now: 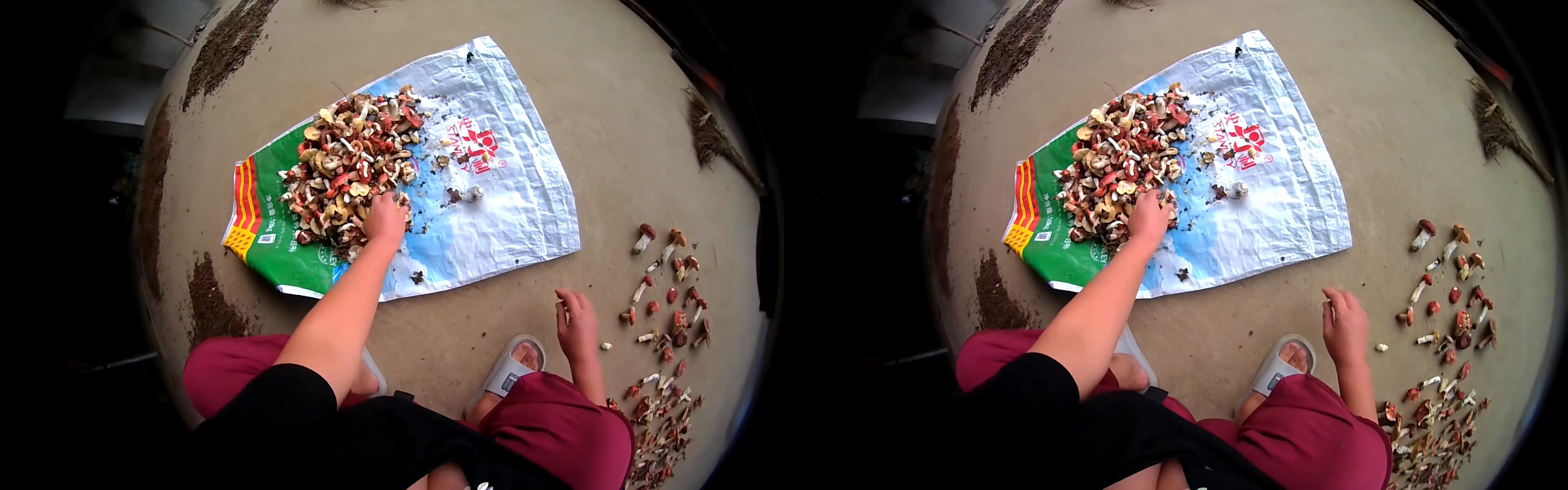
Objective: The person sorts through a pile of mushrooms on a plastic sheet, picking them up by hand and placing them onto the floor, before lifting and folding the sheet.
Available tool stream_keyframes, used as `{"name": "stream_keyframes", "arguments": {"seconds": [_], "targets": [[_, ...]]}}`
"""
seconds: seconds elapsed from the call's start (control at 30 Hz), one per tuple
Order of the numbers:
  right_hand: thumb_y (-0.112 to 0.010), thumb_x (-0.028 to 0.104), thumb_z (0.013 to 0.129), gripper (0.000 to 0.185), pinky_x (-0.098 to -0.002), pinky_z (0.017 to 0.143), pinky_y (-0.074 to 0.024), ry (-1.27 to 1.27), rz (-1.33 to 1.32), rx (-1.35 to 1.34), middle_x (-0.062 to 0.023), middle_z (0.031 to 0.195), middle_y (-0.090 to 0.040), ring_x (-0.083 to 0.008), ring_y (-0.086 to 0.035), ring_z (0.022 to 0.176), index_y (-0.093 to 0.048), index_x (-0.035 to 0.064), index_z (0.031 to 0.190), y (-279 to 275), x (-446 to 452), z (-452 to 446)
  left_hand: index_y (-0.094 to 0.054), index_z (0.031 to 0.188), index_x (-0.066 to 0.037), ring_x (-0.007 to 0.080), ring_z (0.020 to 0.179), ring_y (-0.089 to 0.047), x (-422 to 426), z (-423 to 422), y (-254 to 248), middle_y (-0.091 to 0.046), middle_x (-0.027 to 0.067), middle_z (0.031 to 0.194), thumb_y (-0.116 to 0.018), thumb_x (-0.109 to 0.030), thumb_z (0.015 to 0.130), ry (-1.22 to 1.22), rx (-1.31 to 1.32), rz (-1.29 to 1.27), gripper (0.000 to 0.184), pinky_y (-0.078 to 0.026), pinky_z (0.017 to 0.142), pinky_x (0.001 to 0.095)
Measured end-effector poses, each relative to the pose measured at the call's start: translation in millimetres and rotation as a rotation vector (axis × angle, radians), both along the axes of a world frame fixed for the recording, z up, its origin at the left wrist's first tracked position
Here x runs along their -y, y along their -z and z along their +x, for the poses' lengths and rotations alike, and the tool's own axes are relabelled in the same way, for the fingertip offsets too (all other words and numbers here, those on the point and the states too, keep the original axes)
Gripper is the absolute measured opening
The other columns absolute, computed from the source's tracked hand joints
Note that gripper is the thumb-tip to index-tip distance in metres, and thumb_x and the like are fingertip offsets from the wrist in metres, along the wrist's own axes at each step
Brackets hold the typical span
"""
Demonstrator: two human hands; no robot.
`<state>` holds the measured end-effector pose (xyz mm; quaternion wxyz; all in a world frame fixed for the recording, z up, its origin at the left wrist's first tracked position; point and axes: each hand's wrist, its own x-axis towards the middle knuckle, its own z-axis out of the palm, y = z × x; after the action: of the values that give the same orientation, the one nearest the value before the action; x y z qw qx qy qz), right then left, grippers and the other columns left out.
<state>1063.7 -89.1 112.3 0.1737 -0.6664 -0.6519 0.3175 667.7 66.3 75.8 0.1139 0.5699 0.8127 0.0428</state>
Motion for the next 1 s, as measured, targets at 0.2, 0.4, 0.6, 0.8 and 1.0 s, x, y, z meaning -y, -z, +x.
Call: {"name": "stream_keyframes", "arguments": {"seconds": [0.2, 0.4, 0.6, 0.8, 1.0], "targets": [[-0.062, 0.005, 0.086, 0.022, -0.0402, 0.077, -0.051, -0.016, 0.038, -0.029, -0.0127, 0.099, -0.064, -0.0326, -0.063, 0.09, -0.064, 0.0087, 0.108, -6, 4, -10, -0.063, 0.103, -0.012, 0.0336, 0.092, -0.065, -9, 4, 12, -0.056, 0.0124, 0.116, -0.067, -0.02, 0.086, 0.062, -0.056, -0.168, 0.02, -0.053, 0.076, 0.046], [-0.065, 0.005, 0.086, 0.035, -0.036, 0.078, -0.0552, 0.025, -0.052, -0.436, -0.0115, 0.109, -0.06, -0.0277, -0.065, 0.092, -0.059, 0.0113, 0.12, 2, -22, -37, -0.059, 0.093, -0.009, 0.0354, 0.082, -0.061, 44, 114, -26, -0.058, 0.0123, 0.092, -0.063, -0.01, 0.084, 0.692, 0.377, -0.055, 0.01, -0.05, 0.068, 0.046], [-0.07, 0.008, 0.083, 0.024, -0.0373, 0.073, -0.0524, -0.035, 0.002, -0.249, -0.0086, 0.104, -0.06, -0.0269, -0.064, 0.089, -0.061, 0.0089, 0.105, 18, -38, -19, -0.06, 0.097, -0.005, 0.0324, 0.09, -0.061, 56, 215, -31, -0.059, 0.012, 0.096, -0.069, -0.009, 0.078, 1.003, 0.34, -0.141, 0.021, -0.051, 0.074, 0.043], [-0.059, 0.004, 0.091, 0.008, -0.028, 0.069, -0.0538, 0.567, -0.148, -0.927, -0.0063, 0.087, -0.063, -0.0143, -0.064, 0.074, -0.057, 0.0011, 0.098, 55, -13, 40, -0.06, 0.109, -0.006, 0.0307, 0.095, -0.062, 54, 240, -49, -0.06, 0.0104, 0.109, -0.072, -0.015, 0.079, 1.159, 0.421, 0.054, 0.033, -0.053, 0.076, 0.04], [-0.064, 0.009, 0.088, 0.013, -0.0261, 0.065, -0.0488, 1.362, 0.22, -0.757, -0.0032, 0.087, -0.063, -0.012, -0.058, 0.073, -0.061, 0.0038, 0.1, 64, 8, 164, -0.063, 0.11, -0.009, 0.0256, 0.085, -0.065, 46, 195, -38, -0.061, 0.0067, 0.11, -0.07, -0.019, 0.085, 1.016, 0.388, -0.13, 0.028, -0.053, 0.073, 0.038]]}}
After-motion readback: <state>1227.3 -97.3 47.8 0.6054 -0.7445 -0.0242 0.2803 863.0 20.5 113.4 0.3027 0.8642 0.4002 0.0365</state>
